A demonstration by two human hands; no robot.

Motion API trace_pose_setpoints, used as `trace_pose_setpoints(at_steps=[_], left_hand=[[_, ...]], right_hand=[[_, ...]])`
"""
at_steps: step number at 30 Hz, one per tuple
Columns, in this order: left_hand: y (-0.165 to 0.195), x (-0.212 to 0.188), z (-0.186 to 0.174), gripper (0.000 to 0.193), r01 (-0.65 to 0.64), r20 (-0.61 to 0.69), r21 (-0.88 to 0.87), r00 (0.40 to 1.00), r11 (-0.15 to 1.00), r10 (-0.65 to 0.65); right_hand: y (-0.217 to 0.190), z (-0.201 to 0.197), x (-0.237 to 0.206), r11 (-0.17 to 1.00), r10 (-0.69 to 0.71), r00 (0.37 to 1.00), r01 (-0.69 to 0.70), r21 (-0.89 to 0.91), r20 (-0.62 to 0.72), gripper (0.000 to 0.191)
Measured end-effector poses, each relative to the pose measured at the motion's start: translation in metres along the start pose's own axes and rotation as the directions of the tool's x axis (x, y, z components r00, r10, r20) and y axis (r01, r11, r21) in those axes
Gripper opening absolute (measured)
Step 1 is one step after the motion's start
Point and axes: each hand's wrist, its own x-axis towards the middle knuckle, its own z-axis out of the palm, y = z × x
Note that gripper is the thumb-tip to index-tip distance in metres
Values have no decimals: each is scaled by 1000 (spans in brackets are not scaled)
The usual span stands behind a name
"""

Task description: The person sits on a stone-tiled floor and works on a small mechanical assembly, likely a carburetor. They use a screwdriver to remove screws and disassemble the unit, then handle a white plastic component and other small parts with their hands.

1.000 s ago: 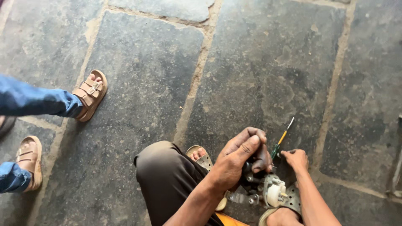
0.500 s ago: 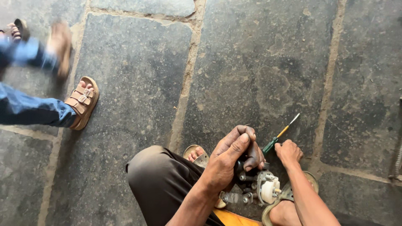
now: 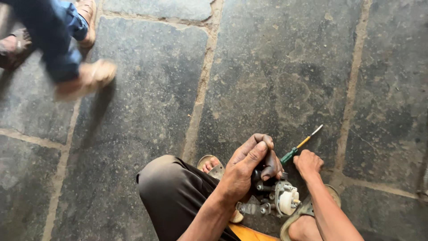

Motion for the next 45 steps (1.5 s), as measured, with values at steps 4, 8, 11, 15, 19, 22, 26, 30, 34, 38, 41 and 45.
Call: trace_pose_setpoints(at_steps=[4,8,11,15,19,22,26,30,34,38,41,45], left_hand=[[2,2,-2,20,-15,-30,21,999,1000,15],[2,1,-3,19,-9,-51,46,999,999,11],[1,2,-4,19,-7,-40,38,999,999,8],[-1,4,-3,19,-13,-35,55,999,998,15],[-3,9,-1,18,8,-34,34,999,999,-7],[-5,8,1,18,12,-6,35,1000,999,-12],[-10,11,10,19,35,34,19,999,999,-36],[-11,20,32,19,122,149,-58,982,991,-113],[-7,28,67,21,224,341,28,914,974,-220],[-4,37,104,21,353,464,64,818,933,-341],[-13,50,127,23,357,525,175,754,917,-394],[-38,70,145,26,385,557,241,696,891,-452]], right_hand=[[-4,3,-1,1000,-7,999,6,-23,-49,42],[-4,6,-2,997,-9,999,6,-76,-39,42],[2,4,3,1000,3,1000,-3,-24,4,43],[21,-13,13,973,131,981,-155,171,146,46],[39,-28,17,960,154,981,-177,217,118,49],[51,-36,20,872,157,968,-228,433,194,37],[84,-91,52,952,-104,994,86,292,45,43],[146,-226,97,998,32,991,-38,44,129,30],[191,-364,75,975,-152,974,176,136,-168,22],[173,-414,-27,857,-268,806,449,251,-528,16],[141,-397,-150,611,-341,681,684,398,-648,16],[94,-332,-275,292,-114,776,623,726,-620,23]])
